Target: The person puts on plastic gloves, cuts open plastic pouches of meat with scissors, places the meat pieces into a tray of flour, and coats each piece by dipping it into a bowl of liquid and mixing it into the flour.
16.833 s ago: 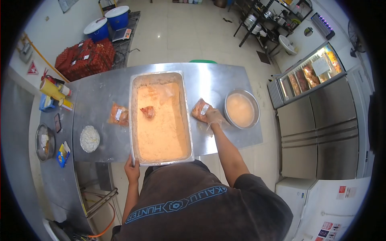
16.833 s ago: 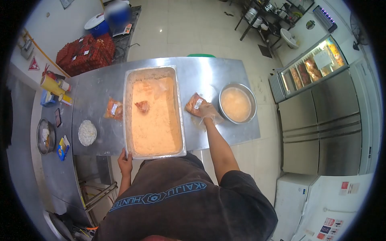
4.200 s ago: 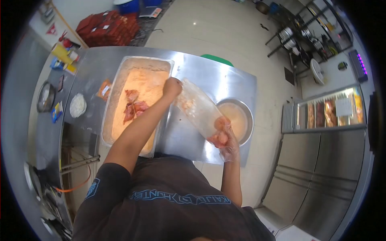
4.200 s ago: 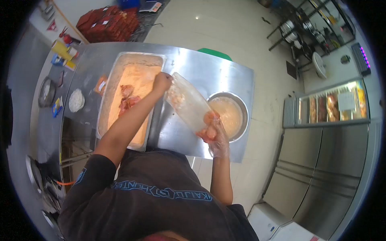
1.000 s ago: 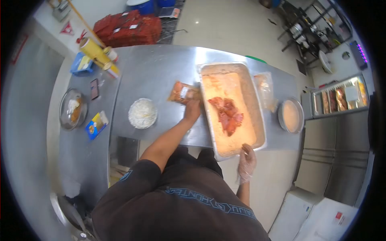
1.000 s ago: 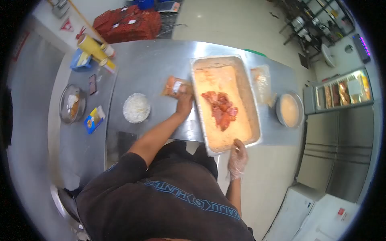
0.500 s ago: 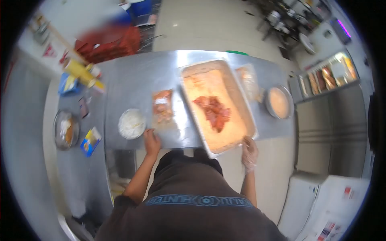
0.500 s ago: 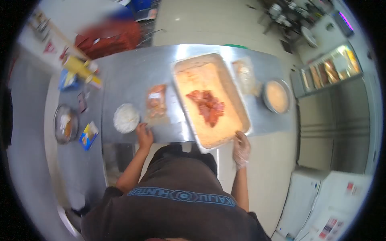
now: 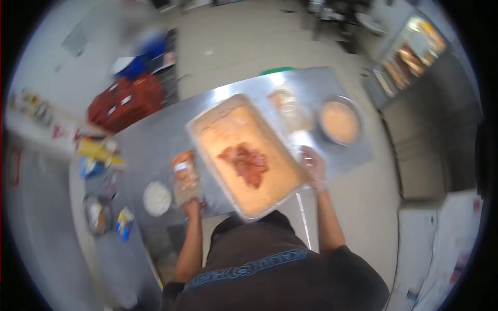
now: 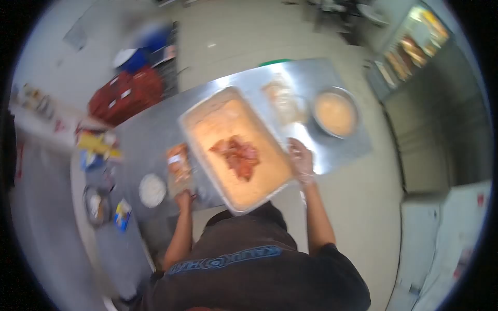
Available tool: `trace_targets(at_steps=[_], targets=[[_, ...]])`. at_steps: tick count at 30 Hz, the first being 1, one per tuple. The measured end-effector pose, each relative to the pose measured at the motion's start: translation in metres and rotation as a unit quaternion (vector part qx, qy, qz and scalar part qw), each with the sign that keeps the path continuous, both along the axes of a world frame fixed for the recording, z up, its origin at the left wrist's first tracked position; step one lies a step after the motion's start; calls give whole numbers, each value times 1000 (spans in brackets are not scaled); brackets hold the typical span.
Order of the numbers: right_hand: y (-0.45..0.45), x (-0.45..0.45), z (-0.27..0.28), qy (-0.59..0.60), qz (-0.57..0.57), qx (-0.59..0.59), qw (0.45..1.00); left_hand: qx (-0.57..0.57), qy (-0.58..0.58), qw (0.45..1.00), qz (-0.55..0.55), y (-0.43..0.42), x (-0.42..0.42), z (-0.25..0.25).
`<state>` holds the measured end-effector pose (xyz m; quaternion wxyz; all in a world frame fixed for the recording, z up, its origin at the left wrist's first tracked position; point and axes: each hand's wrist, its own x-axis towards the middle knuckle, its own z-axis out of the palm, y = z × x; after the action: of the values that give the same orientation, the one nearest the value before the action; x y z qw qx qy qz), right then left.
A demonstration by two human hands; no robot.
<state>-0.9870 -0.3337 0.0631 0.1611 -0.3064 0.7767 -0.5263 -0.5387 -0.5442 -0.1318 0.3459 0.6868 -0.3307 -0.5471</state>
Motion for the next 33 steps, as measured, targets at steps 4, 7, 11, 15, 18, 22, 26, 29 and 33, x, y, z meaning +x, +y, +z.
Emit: trace_targets(at_steps=[4,7,11,15,18,22,26,29,33], targets=[[18,-57,-90,-113,3,-62,992,-27,-137,989,-42,15,21,-18],[8,-57,-85,-144,32,-59,987,1,-158,987,-1,32,-1,20],[4,-86,-78,-91,7,-64,994,5,-89,989,-114,61,-54,55],[-48,-115,-87,-21,68,-74,995,-104,-134,958,-232,105,-117,114],[-80,-111,-56,-655,175,-306,668,-148,-213,923,-286,110,-95,62],[-134,-61,-70,-98,184,-243,947,21,-122,971,-204,95,-95,92],[-96,7,0,81,237,-186,950,14,-119,965,-233,70,-75,97],[-86,63,-18,91,289,-246,921,31,-211,902,-374,29,-45,46],[-50,130,-18,0,434,-151,888,-106,-280,858,-417,65,-105,69]])
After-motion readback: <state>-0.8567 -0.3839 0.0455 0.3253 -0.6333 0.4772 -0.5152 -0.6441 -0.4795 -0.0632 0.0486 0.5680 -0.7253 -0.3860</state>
